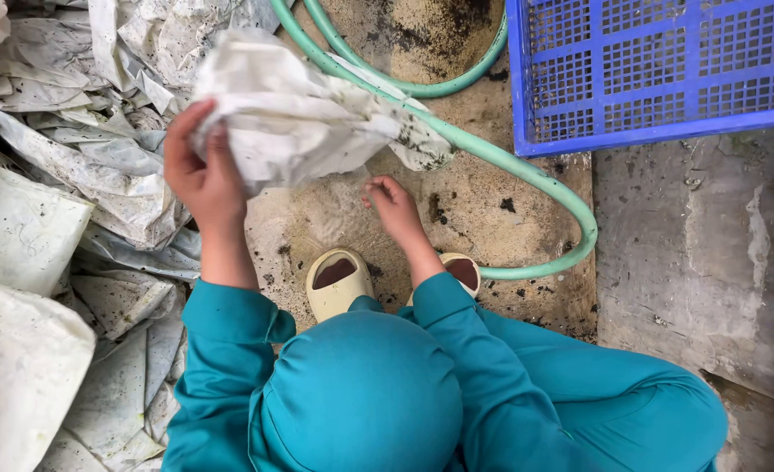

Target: The person sits on the floor and uses a green hose to spray water onto a white cloth. They rub the cloth with their hands to clean it, then shake it out and place it aside. The person repeats this process with another white cloth.

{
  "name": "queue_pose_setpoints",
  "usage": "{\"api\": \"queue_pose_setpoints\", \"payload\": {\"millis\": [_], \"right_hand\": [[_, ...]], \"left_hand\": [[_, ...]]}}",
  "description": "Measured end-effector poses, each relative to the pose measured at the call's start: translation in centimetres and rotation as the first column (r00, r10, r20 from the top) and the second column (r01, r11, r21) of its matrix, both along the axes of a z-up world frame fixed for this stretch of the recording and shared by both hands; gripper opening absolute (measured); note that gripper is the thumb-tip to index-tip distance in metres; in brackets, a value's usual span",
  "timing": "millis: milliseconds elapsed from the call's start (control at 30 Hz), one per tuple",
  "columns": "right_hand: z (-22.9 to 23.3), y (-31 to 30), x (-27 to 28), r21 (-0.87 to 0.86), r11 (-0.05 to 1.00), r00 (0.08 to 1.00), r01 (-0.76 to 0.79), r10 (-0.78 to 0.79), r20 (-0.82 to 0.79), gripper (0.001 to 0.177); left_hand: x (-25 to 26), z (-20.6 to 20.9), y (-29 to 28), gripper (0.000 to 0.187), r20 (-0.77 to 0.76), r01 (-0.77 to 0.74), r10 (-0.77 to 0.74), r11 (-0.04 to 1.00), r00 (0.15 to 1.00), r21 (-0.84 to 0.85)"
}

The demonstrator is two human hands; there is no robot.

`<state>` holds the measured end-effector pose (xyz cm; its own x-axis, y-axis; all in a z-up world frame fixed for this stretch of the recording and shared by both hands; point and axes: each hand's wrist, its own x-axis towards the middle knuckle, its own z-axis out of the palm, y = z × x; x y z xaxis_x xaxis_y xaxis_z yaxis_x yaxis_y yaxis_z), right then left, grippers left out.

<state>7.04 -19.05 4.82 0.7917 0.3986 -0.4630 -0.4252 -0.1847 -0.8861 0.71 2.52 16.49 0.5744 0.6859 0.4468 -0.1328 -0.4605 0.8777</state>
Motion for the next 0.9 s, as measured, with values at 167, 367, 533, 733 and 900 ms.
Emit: {"api": "queue_pose_setpoints", "payload": {"millis": [167,367,533,733,900], "right_hand": [[-1.8,0.7,-0.3,0.092,0.987,0.991,0.129,-0.124,-0.060,0.011],[-1.6,1.2,0.5,0.091,0.985,0.977,0.150,-0.133,-0.166,0.039],[-0.7,0.7,2.0,-0.001,0.954,0.916,0.300,-0.288,-0.278,0.056],[-5.0,-2.2,5.3,-0.231,0.919,0.944,0.318,-0.331,-0.015,0.034],[-9.9,-5.7,9.8,-0.050,0.798,0.799,0.600,-0.601,-0.018,0.014]], "left_hand": [[-0.2,-5.1,1.9,0.018,0.154,-0.062,0.110,0.955,0.982,-0.289],[-3.7,-11.3,2.5,0.022,-0.145,-0.151,0.114,0.949,0.983,-0.278],[-5.0,-13.1,2.4,0.044,-0.353,0.002,-0.077,0.978,0.932,-0.209],[-4.7,-14.1,2.9,0.027,-0.314,0.070,-0.166,0.953,0.935,-0.296],[-3.9,-13.0,3.2,0.009,-0.228,-0.088,0.020,0.953,0.973,-0.291]]}}
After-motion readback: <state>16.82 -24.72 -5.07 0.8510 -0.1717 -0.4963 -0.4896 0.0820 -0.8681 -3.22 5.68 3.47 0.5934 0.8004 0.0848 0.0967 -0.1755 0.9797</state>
